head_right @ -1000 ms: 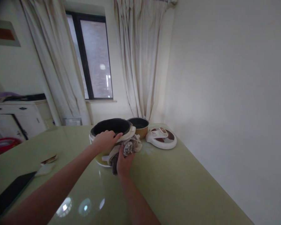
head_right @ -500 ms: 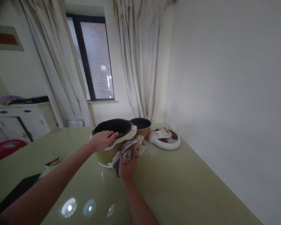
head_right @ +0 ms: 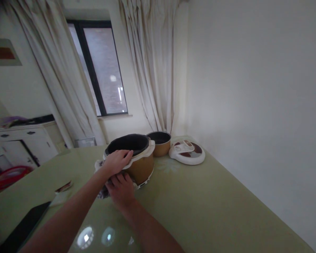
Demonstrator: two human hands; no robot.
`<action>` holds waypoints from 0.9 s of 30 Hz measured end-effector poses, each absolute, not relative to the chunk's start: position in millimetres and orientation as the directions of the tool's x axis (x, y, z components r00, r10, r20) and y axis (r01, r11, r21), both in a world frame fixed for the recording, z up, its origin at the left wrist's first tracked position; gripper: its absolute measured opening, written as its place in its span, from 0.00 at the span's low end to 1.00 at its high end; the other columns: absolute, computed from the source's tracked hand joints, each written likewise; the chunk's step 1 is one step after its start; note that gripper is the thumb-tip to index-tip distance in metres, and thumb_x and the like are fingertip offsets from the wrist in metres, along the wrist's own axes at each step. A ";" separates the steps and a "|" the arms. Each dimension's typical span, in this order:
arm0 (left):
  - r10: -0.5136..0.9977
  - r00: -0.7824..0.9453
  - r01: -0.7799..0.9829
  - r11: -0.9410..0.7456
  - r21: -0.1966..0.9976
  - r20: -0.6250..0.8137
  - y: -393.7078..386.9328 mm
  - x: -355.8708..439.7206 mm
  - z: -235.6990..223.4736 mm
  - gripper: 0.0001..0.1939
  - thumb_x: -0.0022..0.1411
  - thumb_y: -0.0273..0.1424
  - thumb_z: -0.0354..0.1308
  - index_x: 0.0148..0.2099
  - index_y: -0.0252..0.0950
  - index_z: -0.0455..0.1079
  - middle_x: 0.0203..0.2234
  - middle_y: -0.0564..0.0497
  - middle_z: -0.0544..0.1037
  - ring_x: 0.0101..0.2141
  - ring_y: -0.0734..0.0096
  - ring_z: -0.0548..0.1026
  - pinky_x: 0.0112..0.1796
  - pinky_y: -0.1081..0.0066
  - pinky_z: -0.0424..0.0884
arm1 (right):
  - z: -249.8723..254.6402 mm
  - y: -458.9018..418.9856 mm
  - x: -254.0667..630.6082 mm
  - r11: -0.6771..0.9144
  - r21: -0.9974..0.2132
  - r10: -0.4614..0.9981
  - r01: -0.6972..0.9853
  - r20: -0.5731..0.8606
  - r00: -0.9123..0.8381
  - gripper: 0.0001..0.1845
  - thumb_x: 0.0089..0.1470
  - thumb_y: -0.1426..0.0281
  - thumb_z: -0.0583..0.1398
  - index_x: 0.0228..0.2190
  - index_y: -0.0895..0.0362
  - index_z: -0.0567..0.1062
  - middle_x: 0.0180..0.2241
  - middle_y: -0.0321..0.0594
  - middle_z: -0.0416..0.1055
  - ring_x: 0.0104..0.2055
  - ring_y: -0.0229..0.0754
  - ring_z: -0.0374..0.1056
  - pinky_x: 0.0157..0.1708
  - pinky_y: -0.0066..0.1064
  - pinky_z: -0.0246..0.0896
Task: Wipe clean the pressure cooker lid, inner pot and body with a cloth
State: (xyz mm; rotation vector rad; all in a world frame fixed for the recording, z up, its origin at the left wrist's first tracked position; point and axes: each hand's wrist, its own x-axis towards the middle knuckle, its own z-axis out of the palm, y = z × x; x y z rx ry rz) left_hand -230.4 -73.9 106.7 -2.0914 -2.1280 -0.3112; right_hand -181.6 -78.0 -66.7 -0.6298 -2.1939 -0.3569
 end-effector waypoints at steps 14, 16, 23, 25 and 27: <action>0.960 -0.021 0.999 0.008 0.049 0.279 -70.5 -228.2 100.0 0.27 0.78 0.45 0.42 0.45 0.42 0.83 0.45 0.44 0.88 0.48 0.54 0.84 0.44 0.63 0.72 | -84.9 -35.7 -49.5 0.734 -0.375 0.547 0.566 0.821 -0.166 0.32 0.59 0.64 0.62 0.65 0.52 0.76 0.64 0.54 0.71 0.64 0.62 0.65 0.63 0.58 0.64; 0.962 -0.005 0.999 -0.006 0.039 0.273 -70.7 -227.6 101.4 0.28 0.79 0.45 0.42 0.45 0.41 0.83 0.44 0.44 0.87 0.47 0.53 0.85 0.43 0.63 0.72 | -88.9 -43.4 -66.2 0.727 -0.426 0.561 0.538 0.821 -0.108 0.33 0.60 0.62 0.61 0.65 0.52 0.74 0.66 0.54 0.68 0.66 0.64 0.63 0.64 0.61 0.62; 0.962 -0.027 0.998 0.013 0.054 0.272 -71.0 -226.0 103.7 0.26 0.78 0.45 0.43 0.46 0.43 0.83 0.45 0.45 0.88 0.48 0.55 0.84 0.44 0.64 0.73 | -94.6 -76.9 -156.9 0.904 -0.065 0.321 0.422 0.754 -0.573 0.12 0.60 0.69 0.65 0.46 0.49 0.84 0.49 0.46 0.82 0.53 0.56 0.74 0.54 0.49 0.71; 0.961 -0.040 0.998 0.027 0.051 0.272 -70.8 -225.8 103.1 0.26 0.78 0.45 0.43 0.46 0.43 0.83 0.45 0.45 0.88 0.47 0.55 0.84 0.45 0.64 0.73 | -80.5 -76.7 -190.3 0.926 -0.071 0.309 0.370 0.703 -0.640 0.12 0.63 0.72 0.63 0.47 0.50 0.83 0.46 0.44 0.83 0.54 0.52 0.75 0.54 0.45 0.73; 0.962 -0.050 0.998 0.038 0.049 0.268 -70.9 -225.4 102.7 0.26 0.78 0.44 0.44 0.46 0.43 0.84 0.45 0.45 0.88 0.48 0.56 0.84 0.46 0.65 0.73 | -63.6 -73.3 -224.6 0.893 -0.242 0.431 0.380 0.705 -0.563 0.17 0.65 0.74 0.61 0.52 0.49 0.81 0.46 0.42 0.84 0.55 0.51 0.76 0.55 0.43 0.73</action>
